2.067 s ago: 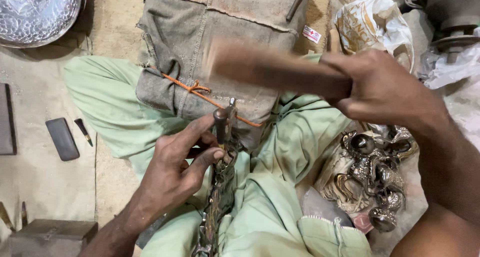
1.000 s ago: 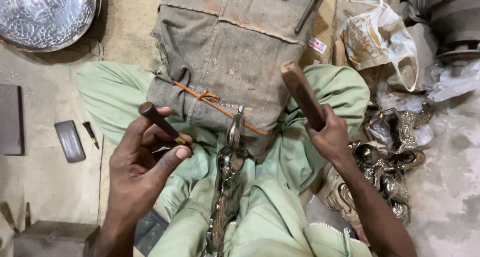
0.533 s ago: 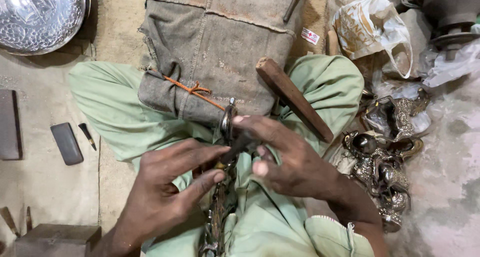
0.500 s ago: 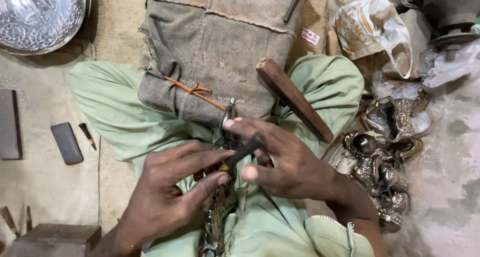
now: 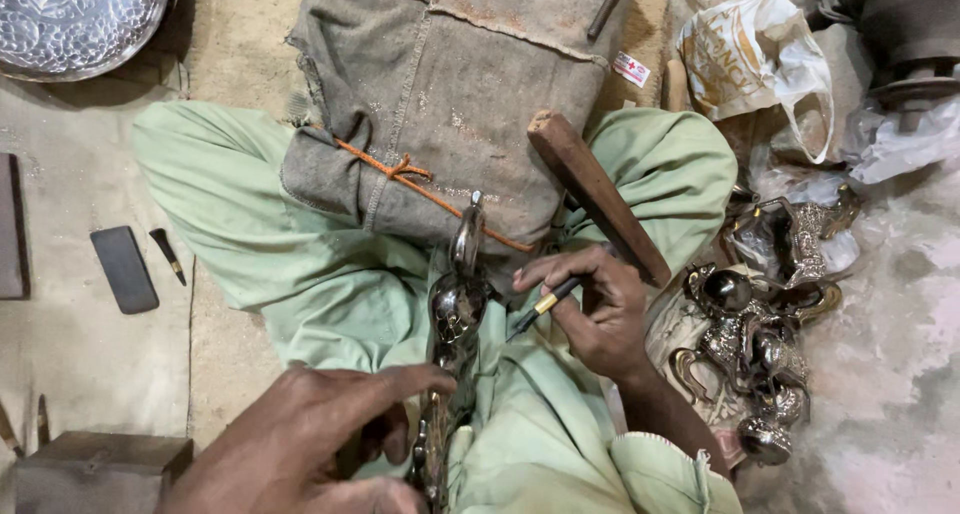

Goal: The person sits on the floor with a cloth-covered board on their lap and finishes a brass horse figurine. They scrape and smooth the figurine's surface with a small handheld tool, reposition and turn the piece, tap it with a wooden mallet, and use tweezers on its details.

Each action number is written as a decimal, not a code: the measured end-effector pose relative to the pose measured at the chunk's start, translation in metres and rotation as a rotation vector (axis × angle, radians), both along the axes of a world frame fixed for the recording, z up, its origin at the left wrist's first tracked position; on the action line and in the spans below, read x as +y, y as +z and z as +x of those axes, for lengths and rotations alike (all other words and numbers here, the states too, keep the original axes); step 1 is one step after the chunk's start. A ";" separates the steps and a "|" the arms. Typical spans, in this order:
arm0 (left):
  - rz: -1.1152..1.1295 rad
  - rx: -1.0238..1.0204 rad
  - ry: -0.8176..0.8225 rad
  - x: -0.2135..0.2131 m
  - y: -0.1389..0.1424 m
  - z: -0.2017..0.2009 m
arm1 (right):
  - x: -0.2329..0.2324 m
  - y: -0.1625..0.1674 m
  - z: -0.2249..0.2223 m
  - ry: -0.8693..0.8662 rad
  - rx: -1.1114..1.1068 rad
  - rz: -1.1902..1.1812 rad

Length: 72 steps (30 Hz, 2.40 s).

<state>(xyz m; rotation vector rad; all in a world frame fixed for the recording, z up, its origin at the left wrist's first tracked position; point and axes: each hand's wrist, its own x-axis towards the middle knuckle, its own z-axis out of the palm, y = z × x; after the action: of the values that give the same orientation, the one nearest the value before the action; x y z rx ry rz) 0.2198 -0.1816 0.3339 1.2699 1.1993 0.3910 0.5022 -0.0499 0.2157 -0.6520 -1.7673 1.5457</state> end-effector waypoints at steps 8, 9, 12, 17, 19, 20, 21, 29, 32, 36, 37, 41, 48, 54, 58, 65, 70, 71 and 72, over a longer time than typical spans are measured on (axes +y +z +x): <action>0.308 -0.065 -0.216 -0.015 -0.032 0.016 | -0.050 -0.035 0.009 0.145 -0.304 -0.450; 0.299 -0.049 -0.217 -0.017 -0.036 0.017 | -0.053 -0.037 0.007 0.189 -0.391 -0.402; 0.339 -0.044 -0.202 -0.025 -0.044 0.022 | -0.063 -0.042 -0.001 0.319 -0.283 -0.389; 0.268 -0.012 -0.088 -0.047 -0.036 0.021 | -0.077 -0.039 -0.010 0.330 -0.223 -0.428; 0.314 0.022 -0.048 -0.059 -0.026 0.017 | -0.087 -0.031 -0.015 0.372 -0.178 -0.458; 0.384 0.019 -0.010 -0.067 -0.018 0.014 | -0.092 -0.025 -0.018 0.404 -0.144 -0.478; 0.457 0.019 0.030 -0.075 -0.010 0.011 | -0.096 -0.018 -0.024 0.440 -0.110 -0.495; 0.405 0.349 0.272 -0.148 0.073 0.006 | -0.104 0.057 -0.066 0.512 -0.015 -0.247; 0.580 0.336 0.373 -0.159 0.085 0.006 | -0.093 0.088 -0.074 0.442 0.023 -0.142; 0.711 0.305 0.504 -0.155 0.078 0.012 | -0.068 0.126 -0.077 0.290 0.029 0.073; 0.644 0.204 0.578 -0.149 0.072 0.012 | -0.059 0.133 -0.076 0.229 -0.233 0.095; 0.405 -0.101 0.747 -0.099 0.030 0.011 | -0.013 0.141 -0.076 0.148 -0.382 0.280; 0.339 -0.424 0.864 -0.020 -0.063 0.016 | 0.084 0.100 -0.098 0.250 -0.305 0.580; 0.197 -0.856 1.000 0.017 -0.102 0.017 | 0.081 0.083 -0.066 -0.147 -0.418 0.495; 0.193 -0.861 1.065 0.028 -0.111 0.021 | 0.023 0.051 -0.033 -0.205 -0.373 0.622; 0.076 -0.841 1.170 0.038 -0.096 0.034 | -0.014 -0.003 -0.052 -0.214 -0.435 0.889; 0.030 -0.640 1.117 0.030 -0.088 0.038 | -0.012 -0.011 -0.049 -0.119 -0.260 1.095; 0.029 -0.584 1.099 0.029 -0.089 0.037 | -0.014 -0.012 -0.049 -0.034 -0.209 1.077; 0.032 -0.561 1.070 0.027 -0.090 0.037 | -0.017 -0.012 -0.048 0.050 -0.161 1.053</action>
<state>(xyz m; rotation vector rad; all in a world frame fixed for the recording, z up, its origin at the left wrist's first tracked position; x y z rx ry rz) 0.2570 -0.1548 0.2441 0.3702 1.2760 1.4354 0.4547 -0.0664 0.2037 -0.1877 -2.3685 0.4136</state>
